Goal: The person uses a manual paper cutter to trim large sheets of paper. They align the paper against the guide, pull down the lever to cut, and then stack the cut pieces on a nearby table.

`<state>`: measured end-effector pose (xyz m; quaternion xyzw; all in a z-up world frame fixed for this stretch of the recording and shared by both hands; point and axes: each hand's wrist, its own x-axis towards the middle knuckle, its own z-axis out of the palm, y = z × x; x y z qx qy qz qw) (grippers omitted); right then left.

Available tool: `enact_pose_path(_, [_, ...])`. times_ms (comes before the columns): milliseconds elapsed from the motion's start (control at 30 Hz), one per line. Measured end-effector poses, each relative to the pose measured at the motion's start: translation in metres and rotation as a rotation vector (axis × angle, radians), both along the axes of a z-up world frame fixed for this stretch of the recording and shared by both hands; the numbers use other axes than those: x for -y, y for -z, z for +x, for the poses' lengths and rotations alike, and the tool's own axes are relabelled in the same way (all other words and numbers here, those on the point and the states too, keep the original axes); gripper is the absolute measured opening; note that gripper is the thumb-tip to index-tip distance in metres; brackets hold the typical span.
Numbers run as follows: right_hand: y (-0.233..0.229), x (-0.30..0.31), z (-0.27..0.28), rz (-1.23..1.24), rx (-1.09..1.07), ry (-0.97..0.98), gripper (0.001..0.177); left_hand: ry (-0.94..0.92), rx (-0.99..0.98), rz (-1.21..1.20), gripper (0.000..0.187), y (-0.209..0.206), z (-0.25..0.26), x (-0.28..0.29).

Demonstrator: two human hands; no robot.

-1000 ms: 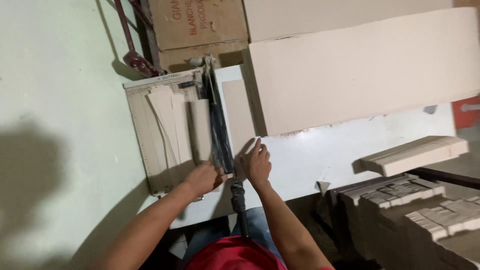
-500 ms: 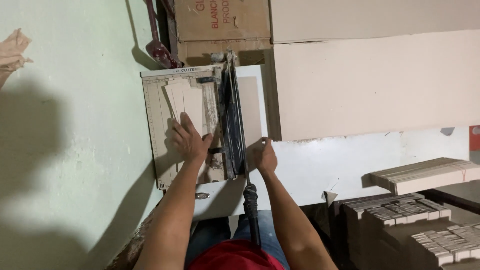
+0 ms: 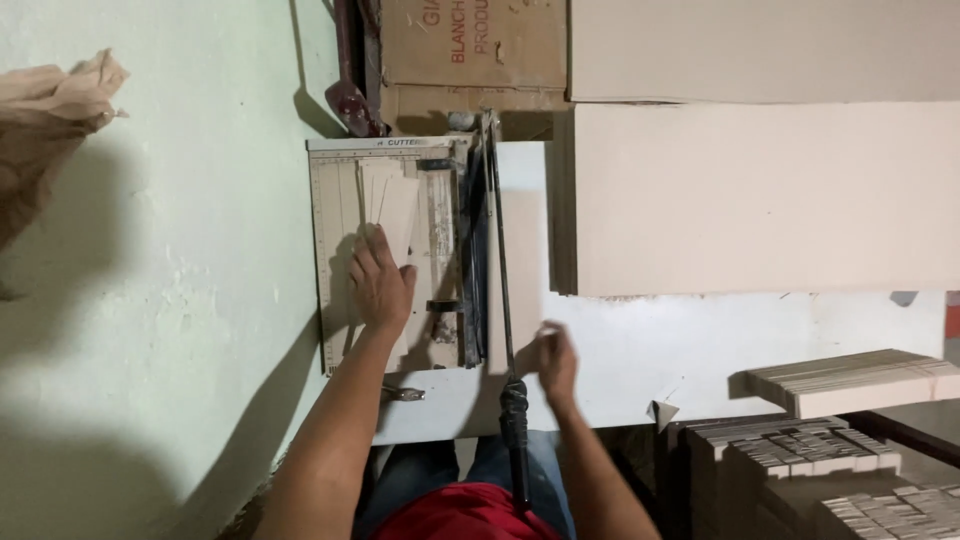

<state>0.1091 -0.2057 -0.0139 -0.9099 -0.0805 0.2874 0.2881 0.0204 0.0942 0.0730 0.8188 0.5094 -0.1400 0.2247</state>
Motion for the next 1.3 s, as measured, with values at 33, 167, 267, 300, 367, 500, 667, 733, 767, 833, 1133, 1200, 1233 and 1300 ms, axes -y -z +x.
enact_pose_path(33, [0.005,-0.001,-0.011,-0.021,-0.057,0.003,0.028,0.063,-0.006,0.011,0.080,-0.014,0.003,0.005])
enact_pose_path(167, [-0.024,-0.049,-0.009,-0.083,-0.104,-0.020,0.026,0.262,0.047,-0.032,0.073,-0.030,0.015,0.032])
enact_pose_path(267, [-0.005,-0.070,0.014,-0.119,-0.077,0.011,0.023,0.525,0.124,-0.131,0.080,0.011,0.007,0.054])
enact_pose_path(300, [-0.001,-0.071,0.016,-0.120,-0.074,0.013,0.023,0.526,0.127,-0.131,0.080,0.023,0.012,0.060])
enact_pose_path(367, [0.006,-0.072,0.018,-0.156,-0.082,0.012,0.025,0.614,0.025,-0.180,0.109,0.047,0.021,0.074])
enact_pose_path(500, [0.008,-0.062,0.025,-0.167,-0.050,-0.039,0.025,0.649,-0.104,-0.115,0.124,0.074,0.025,0.084])
enact_pose_path(667, [-0.091,-0.051,0.032,-0.201,-0.019,-0.274,0.045,0.588,-0.174,0.036,0.121,0.077,0.034,0.097])
enact_pose_path(733, [-0.179,-0.047,0.003,-0.195,-0.101,-0.313,0.056,0.604,-0.113,0.043,0.132,0.128,0.024,0.095])
enact_pose_path(767, [-0.223,-0.044,-0.016,-0.191,-0.194,-0.360,0.076,0.611,-0.061,0.041,0.145,0.154,0.015,0.097])
enact_pose_path(833, [-0.231,-0.041,-0.045,-0.291,-0.249,-0.447,0.095,0.648,-0.273,-0.045,0.138,0.090,0.040,0.092])
enact_pose_path(1133, [-0.006,0.036,-0.125,-0.218,-0.038,-0.424,0.083,0.608,-0.364,-0.149,0.125,0.058,0.044,0.097])
enact_pose_path(1200, [-0.041,0.018,-0.101,-0.172,-0.028,-0.406,0.082,0.575,-0.306,-0.120,0.123,0.057,0.051,0.088])
enact_pose_path(1233, [-0.075,0.013,-0.096,-0.175,-0.148,-0.376,0.080,0.596,-0.255,-0.103,0.119,0.054,0.044,0.089])
enact_pose_path(1300, [-0.147,0.002,-0.076,-0.180,-0.266,-0.340,0.078,0.622,-0.200,-0.088,0.115,0.042,0.041,0.089])
